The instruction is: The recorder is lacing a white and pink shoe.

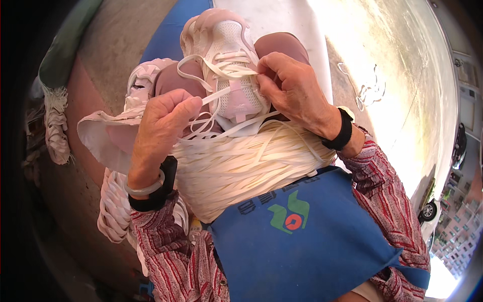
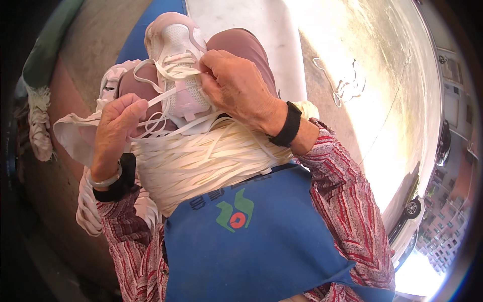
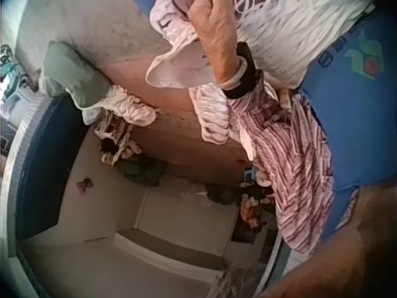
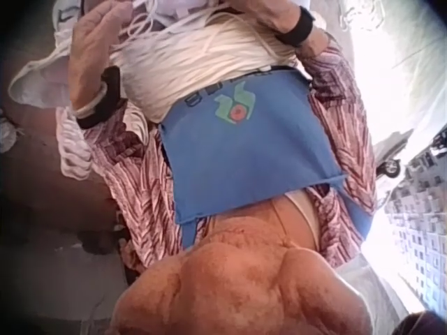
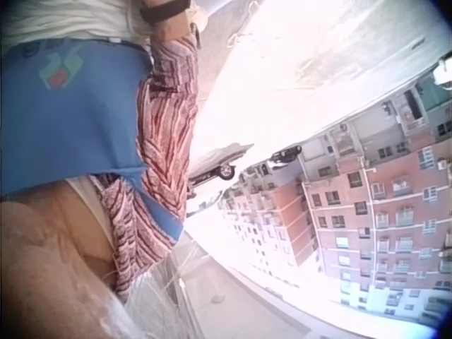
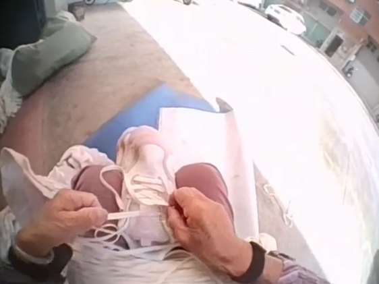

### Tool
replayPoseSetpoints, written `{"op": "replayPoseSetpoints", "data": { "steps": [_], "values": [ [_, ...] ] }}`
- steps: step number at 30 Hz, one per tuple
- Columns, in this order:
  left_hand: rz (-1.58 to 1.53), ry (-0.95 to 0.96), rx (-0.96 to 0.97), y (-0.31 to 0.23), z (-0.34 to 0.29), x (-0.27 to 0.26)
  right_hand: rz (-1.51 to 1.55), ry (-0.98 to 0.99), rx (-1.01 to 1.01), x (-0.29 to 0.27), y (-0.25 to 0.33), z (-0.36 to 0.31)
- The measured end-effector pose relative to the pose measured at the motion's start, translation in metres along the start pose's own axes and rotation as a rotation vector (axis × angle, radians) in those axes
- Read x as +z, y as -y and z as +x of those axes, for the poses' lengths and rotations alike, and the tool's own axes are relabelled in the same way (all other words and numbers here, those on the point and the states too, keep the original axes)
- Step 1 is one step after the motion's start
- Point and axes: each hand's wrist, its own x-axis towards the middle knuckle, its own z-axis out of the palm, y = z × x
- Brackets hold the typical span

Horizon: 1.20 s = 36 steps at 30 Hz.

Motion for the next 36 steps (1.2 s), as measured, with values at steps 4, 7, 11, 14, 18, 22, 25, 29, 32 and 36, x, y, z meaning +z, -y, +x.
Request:
{"op": "replayPoseSetpoints", "data": {
  "steps": [4,7,11,14,18,22,25,29,32,36],
  "values": [
    [-0.023,0.003,-0.012,0.005,-0.006,-0.004,-0.017,-0.019,-0.106,0.004,0.002,0.000],
    [0.041,0.020,0.028,0.001,-0.004,0.006,-0.032,-0.010,-0.080,-0.002,0.001,0.002],
    [0.182,-0.040,0.171,-0.006,-0.004,0.012,-0.096,-0.020,-0.090,-0.010,0.007,-0.002],
    [0.334,-0.089,0.204,-0.005,-0.016,0.016,-0.057,0.105,-0.066,-0.014,0.022,-0.007],
    [0.496,-0.152,0.548,-0.008,-0.029,0.047,0.041,0.120,-0.297,0.001,0.033,-0.009],
    [0.765,-0.161,0.821,-0.014,-0.036,0.068,-0.016,0.112,-0.315,0.008,0.039,-0.004],
    [0.871,-0.125,0.916,-0.013,-0.039,0.076,-0.190,0.241,-0.388,0.014,0.043,0.002],
    [0.841,-0.123,0.919,-0.002,-0.035,0.077,-0.315,0.430,-0.483,0.019,0.042,0.006],
    [0.849,-0.111,0.853,0.005,-0.037,0.076,-0.371,0.483,-0.489,0.029,0.033,0.007],
    [0.845,-0.135,0.829,0.006,-0.039,0.076,-0.311,0.400,-0.530,0.028,0.035,0.006]
  ]
}}
